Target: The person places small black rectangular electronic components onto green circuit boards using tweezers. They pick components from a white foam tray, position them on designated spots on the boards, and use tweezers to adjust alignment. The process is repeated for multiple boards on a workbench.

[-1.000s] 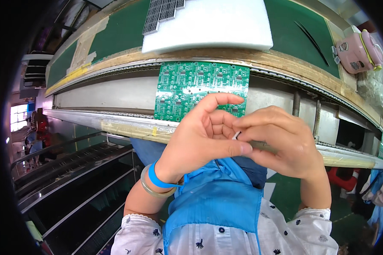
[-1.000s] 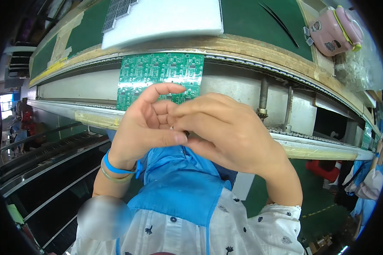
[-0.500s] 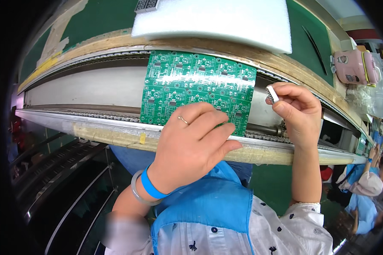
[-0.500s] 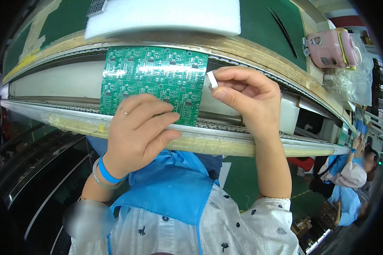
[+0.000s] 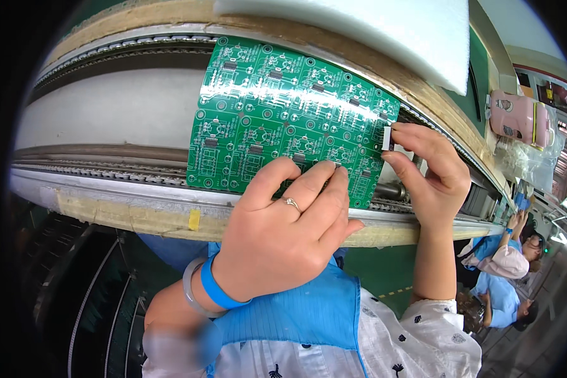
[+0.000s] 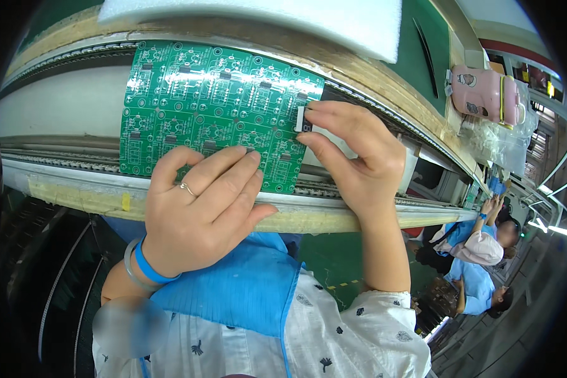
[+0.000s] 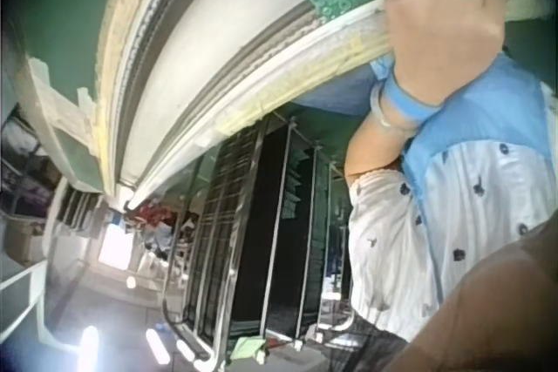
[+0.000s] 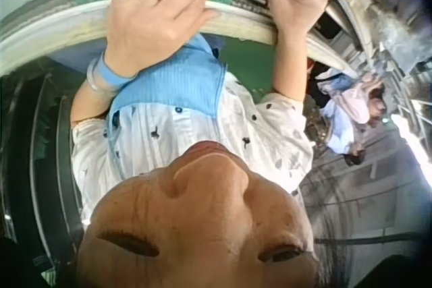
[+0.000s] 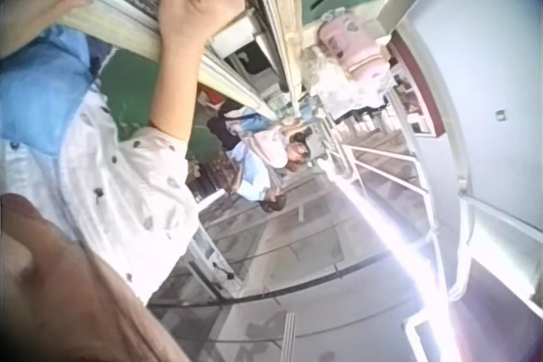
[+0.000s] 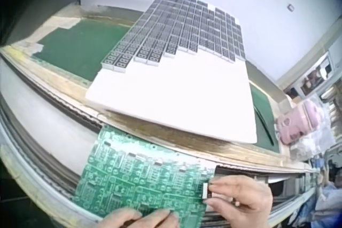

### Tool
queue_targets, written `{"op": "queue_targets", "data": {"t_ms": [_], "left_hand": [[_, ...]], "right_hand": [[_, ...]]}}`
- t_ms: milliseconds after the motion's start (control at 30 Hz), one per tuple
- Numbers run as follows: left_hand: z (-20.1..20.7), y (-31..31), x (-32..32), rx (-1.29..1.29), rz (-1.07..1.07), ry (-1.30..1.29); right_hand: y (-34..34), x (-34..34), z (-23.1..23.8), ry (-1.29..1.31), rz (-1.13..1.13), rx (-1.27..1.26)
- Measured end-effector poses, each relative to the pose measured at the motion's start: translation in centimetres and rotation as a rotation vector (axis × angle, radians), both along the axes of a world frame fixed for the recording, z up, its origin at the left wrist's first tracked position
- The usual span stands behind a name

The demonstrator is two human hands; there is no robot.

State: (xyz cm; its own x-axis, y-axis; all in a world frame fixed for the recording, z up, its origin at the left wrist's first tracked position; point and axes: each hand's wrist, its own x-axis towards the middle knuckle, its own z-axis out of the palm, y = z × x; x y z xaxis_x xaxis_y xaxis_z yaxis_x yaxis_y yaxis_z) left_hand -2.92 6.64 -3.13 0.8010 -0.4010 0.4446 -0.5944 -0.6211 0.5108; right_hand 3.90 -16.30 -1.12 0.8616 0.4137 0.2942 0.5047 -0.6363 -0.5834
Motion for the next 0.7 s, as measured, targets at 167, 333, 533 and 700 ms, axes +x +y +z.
{"op": "queue_targets", "data": {"t_ms": [167,333,533,700], "left_hand": [[-0.06,0.11,-0.05,0.008,0.001,0.009],[-0.06,0.16,-0.04,-0.007,-0.001,0.018],[-0.12,0.14,-0.15,-0.009,0.011,0.019],[-0.13,0.15,-0.12,-0.004,0.014,0.016]], "right_hand": [[0.97,-0.22,0.05,-0.047,-0.051,-0.093],[0.85,0.02,-0.12,-0.075,-0.056,-0.086],[1.16,0.02,0.05,-0.105,-0.051,-0.141],[1.15,0.05,0.01,-0.116,-0.055,-0.154]]}}
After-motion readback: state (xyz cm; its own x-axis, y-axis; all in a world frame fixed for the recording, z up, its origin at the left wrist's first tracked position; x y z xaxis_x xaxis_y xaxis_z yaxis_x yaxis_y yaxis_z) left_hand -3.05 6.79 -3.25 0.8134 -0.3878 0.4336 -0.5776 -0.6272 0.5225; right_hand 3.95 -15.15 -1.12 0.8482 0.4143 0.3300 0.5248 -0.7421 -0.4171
